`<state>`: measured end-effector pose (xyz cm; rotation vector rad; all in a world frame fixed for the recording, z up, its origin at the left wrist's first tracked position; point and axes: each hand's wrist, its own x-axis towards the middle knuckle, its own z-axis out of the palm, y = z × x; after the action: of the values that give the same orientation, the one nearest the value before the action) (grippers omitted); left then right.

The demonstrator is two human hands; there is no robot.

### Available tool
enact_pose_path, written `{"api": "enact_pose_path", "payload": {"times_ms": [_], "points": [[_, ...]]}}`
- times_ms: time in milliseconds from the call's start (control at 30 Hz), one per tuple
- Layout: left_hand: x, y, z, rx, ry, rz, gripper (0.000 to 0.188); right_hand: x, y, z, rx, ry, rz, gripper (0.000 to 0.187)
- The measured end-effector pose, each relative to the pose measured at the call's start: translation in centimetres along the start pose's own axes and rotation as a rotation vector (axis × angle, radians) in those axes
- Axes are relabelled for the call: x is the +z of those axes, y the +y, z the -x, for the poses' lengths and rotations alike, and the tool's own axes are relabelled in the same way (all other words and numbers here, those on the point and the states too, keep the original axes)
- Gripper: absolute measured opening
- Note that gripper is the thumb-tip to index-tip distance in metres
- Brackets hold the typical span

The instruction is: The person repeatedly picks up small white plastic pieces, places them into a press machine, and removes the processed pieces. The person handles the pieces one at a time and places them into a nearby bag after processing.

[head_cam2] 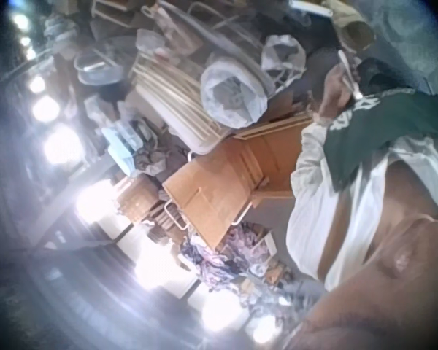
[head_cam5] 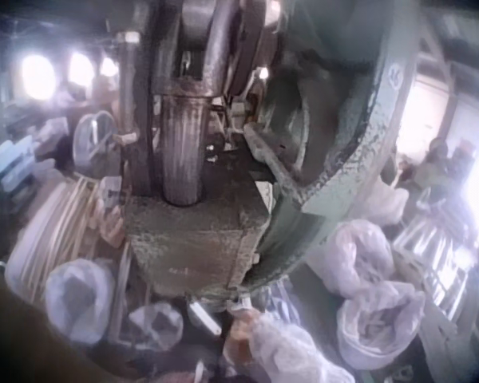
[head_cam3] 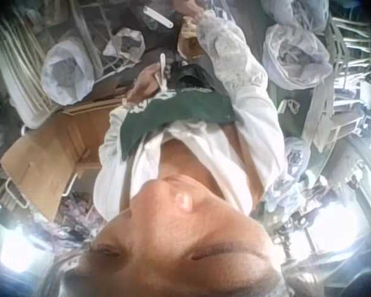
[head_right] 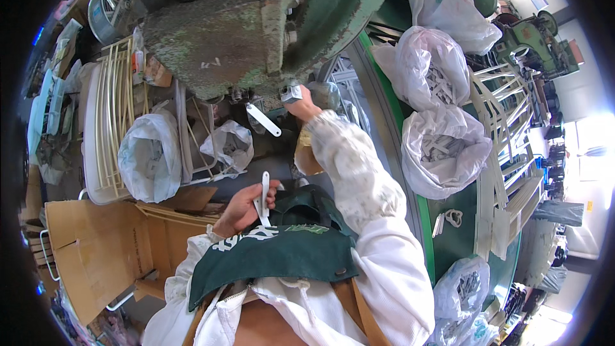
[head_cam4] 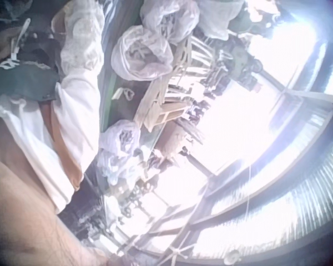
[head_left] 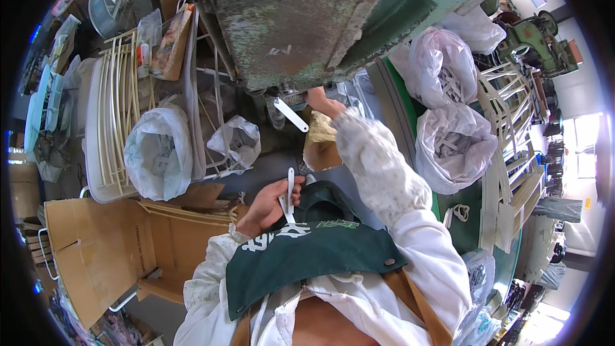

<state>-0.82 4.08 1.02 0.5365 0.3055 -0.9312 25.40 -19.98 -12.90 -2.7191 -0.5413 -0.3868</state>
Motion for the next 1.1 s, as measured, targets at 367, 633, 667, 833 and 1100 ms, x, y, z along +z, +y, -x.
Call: {"api": "enact_pose_path", "payload": {"times_ms": [367,633,667,833,1100], "points": [[-2.3,-4.4,2.0,0.388,0.383,-0.719,0.013,0.1,-4.3,-3.3,-0.069,-0.188,0.031,0.02],[0.6,-2.3,-0.2,0.337,0.239,-0.167,0.021,-1.5,-3.4,-4.0,-0.058,-0.093,-0.031,0.02],[0.7,-2.0,-0.4,0.331,0.266,-0.098,0.019,-2.0,-3.3,-3.5,-0.04,-0.069,-0.067,0.02],[1.4,1.8,-0.7,0.442,0.352,-0.158,0.016,-13.1,-9.9,-2.3,0.202,-0.199,-0.829,0.02],[2.4,5.0,-1.9,0.524,0.254,-0.267,0.019,-17.9,-14.8,-1.6,0.45,-0.33,-1.348,0.023]]}}
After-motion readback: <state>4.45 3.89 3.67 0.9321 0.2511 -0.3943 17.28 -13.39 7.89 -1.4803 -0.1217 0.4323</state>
